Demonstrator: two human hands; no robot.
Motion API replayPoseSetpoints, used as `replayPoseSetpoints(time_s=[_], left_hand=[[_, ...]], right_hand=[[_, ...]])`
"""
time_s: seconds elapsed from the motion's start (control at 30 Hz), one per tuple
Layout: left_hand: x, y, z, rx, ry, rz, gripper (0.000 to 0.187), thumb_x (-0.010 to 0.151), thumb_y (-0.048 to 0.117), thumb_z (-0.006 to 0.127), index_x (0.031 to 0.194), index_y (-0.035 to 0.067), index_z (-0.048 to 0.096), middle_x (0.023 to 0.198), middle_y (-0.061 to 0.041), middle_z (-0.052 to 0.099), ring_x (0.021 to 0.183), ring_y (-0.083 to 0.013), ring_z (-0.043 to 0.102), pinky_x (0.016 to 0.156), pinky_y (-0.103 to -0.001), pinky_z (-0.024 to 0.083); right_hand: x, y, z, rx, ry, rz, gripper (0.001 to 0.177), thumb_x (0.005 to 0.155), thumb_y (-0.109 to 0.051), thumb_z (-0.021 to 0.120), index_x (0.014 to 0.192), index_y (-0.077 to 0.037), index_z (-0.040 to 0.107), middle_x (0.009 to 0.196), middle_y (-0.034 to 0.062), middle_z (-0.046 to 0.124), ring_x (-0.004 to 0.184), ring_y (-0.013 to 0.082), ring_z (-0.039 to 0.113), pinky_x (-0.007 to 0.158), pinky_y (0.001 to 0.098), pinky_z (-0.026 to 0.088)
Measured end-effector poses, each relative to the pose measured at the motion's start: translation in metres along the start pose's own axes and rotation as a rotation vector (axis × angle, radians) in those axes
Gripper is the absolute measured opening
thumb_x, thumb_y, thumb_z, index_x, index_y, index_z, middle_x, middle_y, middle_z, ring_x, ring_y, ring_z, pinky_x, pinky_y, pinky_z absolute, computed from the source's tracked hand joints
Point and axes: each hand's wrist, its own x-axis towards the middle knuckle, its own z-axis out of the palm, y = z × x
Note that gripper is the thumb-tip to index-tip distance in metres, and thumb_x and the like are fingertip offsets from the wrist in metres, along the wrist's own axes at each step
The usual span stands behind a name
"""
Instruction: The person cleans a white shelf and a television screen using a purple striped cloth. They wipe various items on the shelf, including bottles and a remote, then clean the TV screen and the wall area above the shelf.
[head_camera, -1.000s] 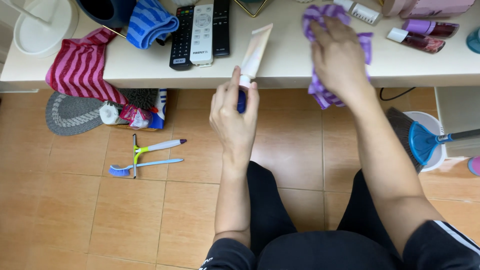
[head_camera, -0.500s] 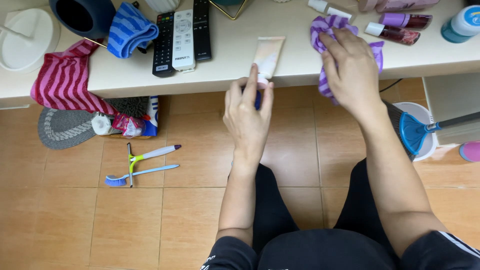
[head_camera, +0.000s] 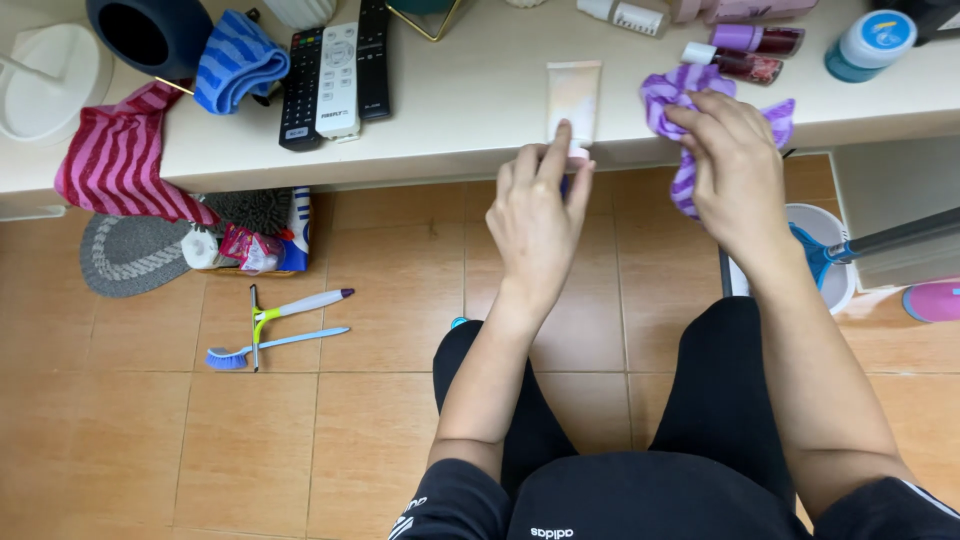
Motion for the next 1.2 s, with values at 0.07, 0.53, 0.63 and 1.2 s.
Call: replayPoseSetpoints(time_s=[0.07, 0.53, 0.63, 1.2], left_hand=[[0.003, 0.014, -0.001, 0.002, -0.018, 0.035, 0.045, 0.089, 0.028, 0.078, 0.131, 0.013, 0.07, 0.102, -0.007, 0.069, 0.09, -0.0252, 0.068, 0.065, -0.038, 0.059], [0.048, 0.049, 0.03, 0.162, -0.168, 0.049, 0.057, 0.076, 0.029, 0.083, 0.128, 0.011, 0.067, 0.107, -0.011, 0.066, 0.09, -0.0299, 0.067, 0.061, -0.04, 0.059], [0.046, 0.047, 0.029, 0.133, -0.081, 0.072, 0.062, 0.077, 0.028, 0.082, 0.133, 0.008, 0.063, 0.113, -0.014, 0.063, 0.093, -0.0304, 0.065, 0.061, -0.039, 0.059], [0.071, -0.003, 0.076, -0.362, 0.163, 0.033, 0.037, 0.111, 0.026, 0.054, 0.14, 0.006, 0.045, 0.146, -0.017, 0.037, 0.138, -0.0358, 0.038, 0.118, -0.05, 0.037]], right_hand=[[-0.008, 0.016, -0.009, 0.003, 0.028, 0.026, 0.02, 0.105, 0.004, 0.064, 0.123, -0.002, 0.072, 0.133, 0.019, 0.068, 0.131, 0.0373, 0.061, 0.113, 0.0471, 0.046], [0.007, 0.036, 0.003, -0.039, 0.082, 0.029, 0.015, 0.107, -0.003, 0.065, 0.118, 0.001, 0.074, 0.13, 0.0199, 0.069, 0.124, 0.039, 0.061, 0.109, 0.0484, 0.045], [-0.004, 0.043, -0.008, -0.014, 0.064, 0.059, 0.013, 0.108, -0.002, 0.063, 0.116, 0.002, 0.073, 0.132, 0.0199, 0.069, 0.128, 0.038, 0.061, 0.112, 0.0485, 0.045], [-0.029, 0.071, 0.025, -0.138, 0.202, 0.075, 0.024, 0.108, 0.006, 0.062, 0.13, 0.001, 0.069, 0.136, 0.0196, 0.065, 0.132, 0.0362, 0.059, 0.116, 0.0488, 0.046]])
